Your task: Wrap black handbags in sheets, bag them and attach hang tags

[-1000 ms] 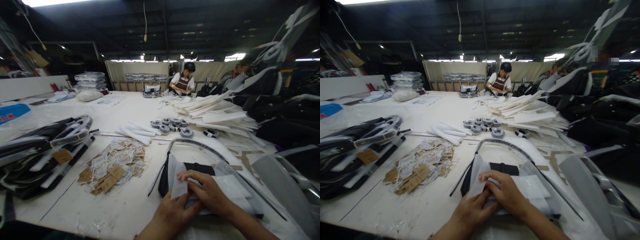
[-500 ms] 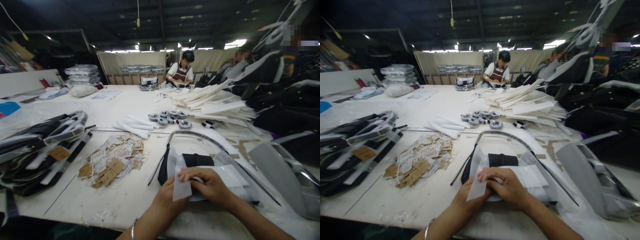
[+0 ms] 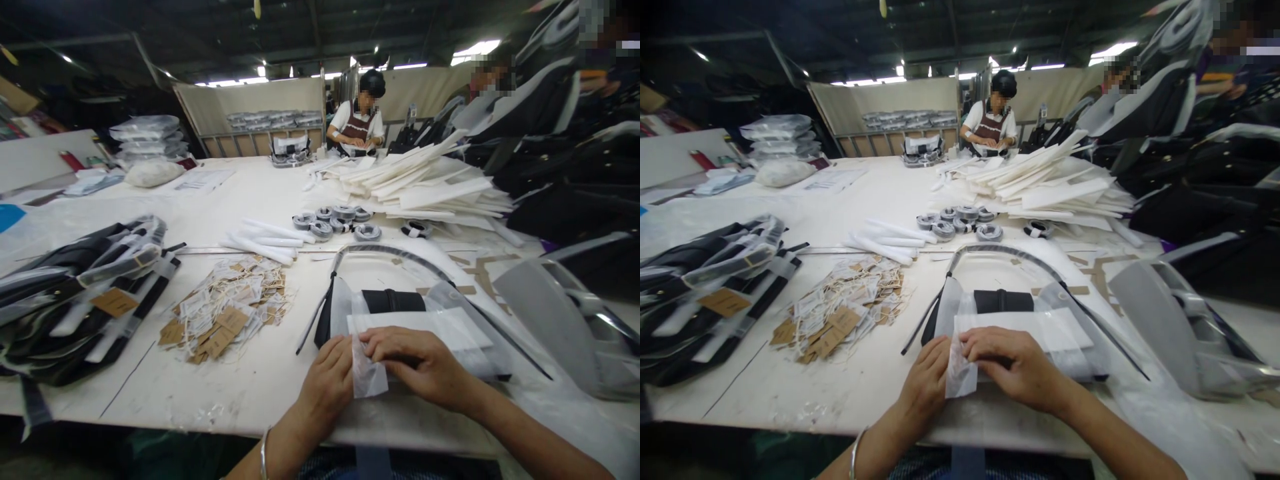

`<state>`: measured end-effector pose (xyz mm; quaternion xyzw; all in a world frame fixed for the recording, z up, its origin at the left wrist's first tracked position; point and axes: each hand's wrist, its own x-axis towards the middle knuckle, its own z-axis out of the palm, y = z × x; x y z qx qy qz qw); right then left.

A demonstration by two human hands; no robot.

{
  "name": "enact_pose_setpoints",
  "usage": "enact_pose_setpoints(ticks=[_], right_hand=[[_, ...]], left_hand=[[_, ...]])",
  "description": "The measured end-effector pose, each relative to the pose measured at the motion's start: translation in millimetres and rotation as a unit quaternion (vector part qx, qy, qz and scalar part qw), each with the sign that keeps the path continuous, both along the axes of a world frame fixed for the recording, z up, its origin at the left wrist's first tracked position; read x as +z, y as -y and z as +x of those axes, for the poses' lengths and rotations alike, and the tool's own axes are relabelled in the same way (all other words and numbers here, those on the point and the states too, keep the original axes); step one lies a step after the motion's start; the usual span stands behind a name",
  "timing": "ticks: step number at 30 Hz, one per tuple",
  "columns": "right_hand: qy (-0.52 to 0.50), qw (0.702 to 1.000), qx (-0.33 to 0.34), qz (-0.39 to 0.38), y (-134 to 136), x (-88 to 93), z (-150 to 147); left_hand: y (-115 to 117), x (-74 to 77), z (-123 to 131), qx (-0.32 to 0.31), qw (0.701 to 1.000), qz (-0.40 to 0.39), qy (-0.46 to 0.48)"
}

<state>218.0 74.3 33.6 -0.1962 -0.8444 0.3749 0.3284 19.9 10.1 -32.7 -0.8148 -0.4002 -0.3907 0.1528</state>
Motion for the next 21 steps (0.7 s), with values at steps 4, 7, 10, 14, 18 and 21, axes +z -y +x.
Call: enact_pose_setpoints(ticks=[4,7,10,14,18,21], right_hand=[[0.019,0.999,0.014,0.043,3,-1.5,3],[0.037,0.993,0.047,0.104,5,-5.2,5],[0.047,0.984,0.066,0.159,7,-8.8,3],[0.037,0.972,0.058,0.225,9,-11.0,1],[0.023,0.965,0.052,0.255,26,-19.0,14],[0.060,0.965,0.035,0.254,48,-34.7,35]], left_hand=[[4,-3.2,-1,0.021,0.999,-0.038,0.016],[6,-8.1,-1,0.026,0.997,-0.049,0.048],[7,-7.8,-2,0.023,0.997,-0.046,0.050],[7,-0.4,-4,0.026,0.999,-0.045,-0.018],[6,3.6,-7,0.016,0.996,-0.057,-0.065],[5,3.4,-9,0.018,0.995,-0.074,-0.063]])
